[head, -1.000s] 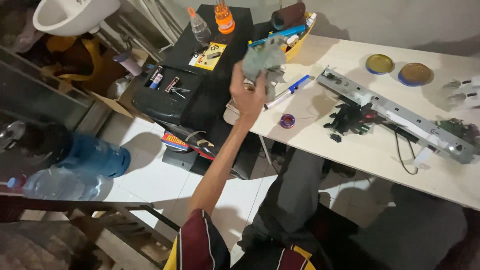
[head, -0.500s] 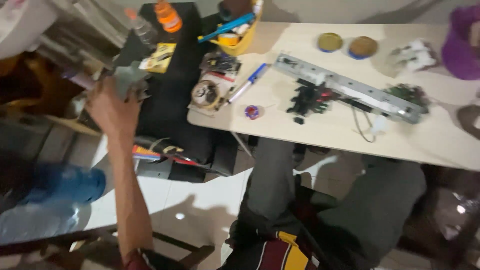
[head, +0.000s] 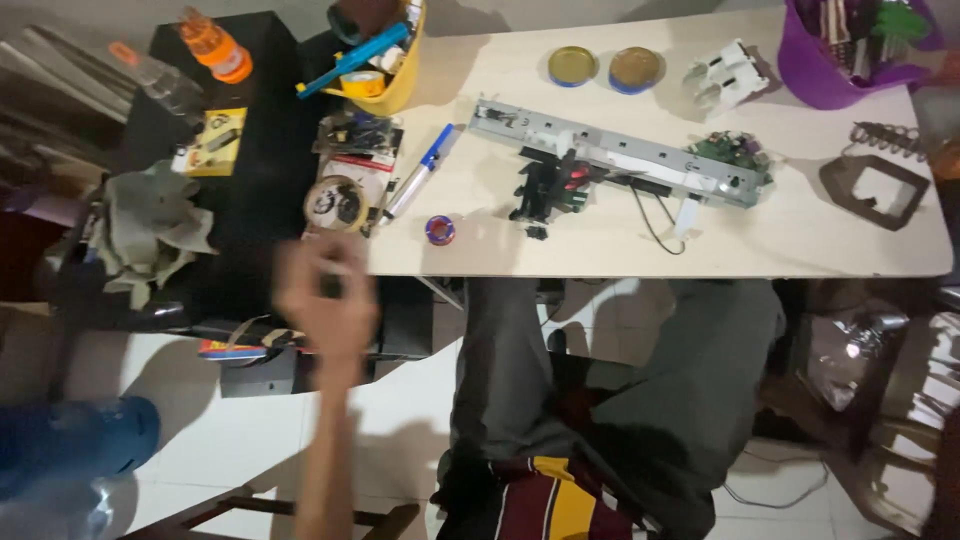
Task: Desoldering electronic components from a circuit board using a soldering iron and a manual desoldering pump.
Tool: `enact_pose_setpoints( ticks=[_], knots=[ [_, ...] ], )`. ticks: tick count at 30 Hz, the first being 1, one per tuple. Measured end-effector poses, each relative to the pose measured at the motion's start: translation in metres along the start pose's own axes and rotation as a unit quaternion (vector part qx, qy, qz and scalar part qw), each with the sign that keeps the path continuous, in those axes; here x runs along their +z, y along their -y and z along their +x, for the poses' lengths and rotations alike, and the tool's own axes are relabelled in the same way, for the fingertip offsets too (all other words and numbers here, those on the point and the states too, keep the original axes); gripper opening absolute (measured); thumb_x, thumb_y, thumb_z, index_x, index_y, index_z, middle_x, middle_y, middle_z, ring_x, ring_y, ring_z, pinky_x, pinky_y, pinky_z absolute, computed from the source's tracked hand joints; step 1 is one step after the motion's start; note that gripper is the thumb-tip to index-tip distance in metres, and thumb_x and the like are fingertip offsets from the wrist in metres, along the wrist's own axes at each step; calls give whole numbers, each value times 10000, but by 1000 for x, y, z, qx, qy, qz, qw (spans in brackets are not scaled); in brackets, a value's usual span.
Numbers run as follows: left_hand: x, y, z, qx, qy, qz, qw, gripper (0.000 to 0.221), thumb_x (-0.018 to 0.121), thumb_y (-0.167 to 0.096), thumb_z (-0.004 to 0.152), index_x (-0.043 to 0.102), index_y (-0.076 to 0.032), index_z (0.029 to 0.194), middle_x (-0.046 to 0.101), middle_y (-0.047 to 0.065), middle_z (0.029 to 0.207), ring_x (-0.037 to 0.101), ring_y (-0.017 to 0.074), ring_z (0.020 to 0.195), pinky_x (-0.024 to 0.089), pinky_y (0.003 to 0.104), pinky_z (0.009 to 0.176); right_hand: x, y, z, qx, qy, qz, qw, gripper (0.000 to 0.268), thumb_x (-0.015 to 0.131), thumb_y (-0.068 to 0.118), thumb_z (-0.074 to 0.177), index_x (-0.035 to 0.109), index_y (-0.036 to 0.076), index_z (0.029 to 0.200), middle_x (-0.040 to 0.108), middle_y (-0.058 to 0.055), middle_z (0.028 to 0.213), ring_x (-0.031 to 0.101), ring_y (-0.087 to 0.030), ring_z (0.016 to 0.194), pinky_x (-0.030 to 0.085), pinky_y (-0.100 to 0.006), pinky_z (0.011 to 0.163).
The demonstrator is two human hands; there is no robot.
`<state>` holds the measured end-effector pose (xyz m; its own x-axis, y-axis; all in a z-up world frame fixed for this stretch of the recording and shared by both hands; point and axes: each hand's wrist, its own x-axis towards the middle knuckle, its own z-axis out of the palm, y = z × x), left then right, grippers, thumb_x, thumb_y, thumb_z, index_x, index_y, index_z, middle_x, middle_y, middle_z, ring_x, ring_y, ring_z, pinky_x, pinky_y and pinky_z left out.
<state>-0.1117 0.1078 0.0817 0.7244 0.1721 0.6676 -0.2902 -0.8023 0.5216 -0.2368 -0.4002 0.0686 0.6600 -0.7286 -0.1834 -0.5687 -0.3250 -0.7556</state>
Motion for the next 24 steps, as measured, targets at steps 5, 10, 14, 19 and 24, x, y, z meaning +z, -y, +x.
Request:
enact_pose_setpoints(
  ticks=[5, 10, 14, 19, 24],
  knots=[
    [108, -52, -76, -311, 199, -329, 869, 127, 726, -218, 942, 774, -105, 972, 621, -23, 614, 543, 42, 510, 410, 195, 459, 12, -62, 69, 19, -27, -16, 999, 676, 312, 726, 1143, 629, 206, 1435, 627, -106, 1317, 515, -284, 1184, 342, -492, 945],
    [170, -85, -83, -337, 253, -358, 833, 272, 697, -237, 950, 739, -104, 1184, 623, 16, 625, 537, 110, 365, 450, 263, 338, 20, -76, 130, -299, -181, 111, 930, 289, 629, 167, 1147, 623, -40, 1350, 626, -166, 1275, 576, -264, 1151, 469, -392, 994],
    [176, -111, -74, -319, 266, -336, 845, 365, 683, -267, 944, 704, -72, 1252, 696, 59, 626, 618, 179, 342, 479, 280, 376, 20, -50, 133, -196, -135, 282, 930, 253, 681, 264, 1103, 553, 120, 1266, 604, -16, 1054, 579, -112, 879, 502, -286, 788],
    [166, -124, -62, -393, 318, -398, 766, 654, 617, -275, 964, 405, -86, 1553, 669, 148, 733, 607, 274, 383, 437, 363, 384, 30, -5, 113, -97, -25, 471, 877, 430, 667, 231, 1031, 538, 44, 1396, 564, -23, 871, 612, -87, 709, 550, -227, 705],
    [201, -115, -80, -453, 274, -482, 698, 688, 621, -316, 958, 329, -112, 1547, 722, 133, 837, 625, 214, 417, 454, 313, 384, 40, -33, 160, -84, -4, 484, 871, 419, 674, 199, 1041, 551, 242, 1439, 624, 32, 970, 610, -67, 748, 538, -227, 708]
  ],
)
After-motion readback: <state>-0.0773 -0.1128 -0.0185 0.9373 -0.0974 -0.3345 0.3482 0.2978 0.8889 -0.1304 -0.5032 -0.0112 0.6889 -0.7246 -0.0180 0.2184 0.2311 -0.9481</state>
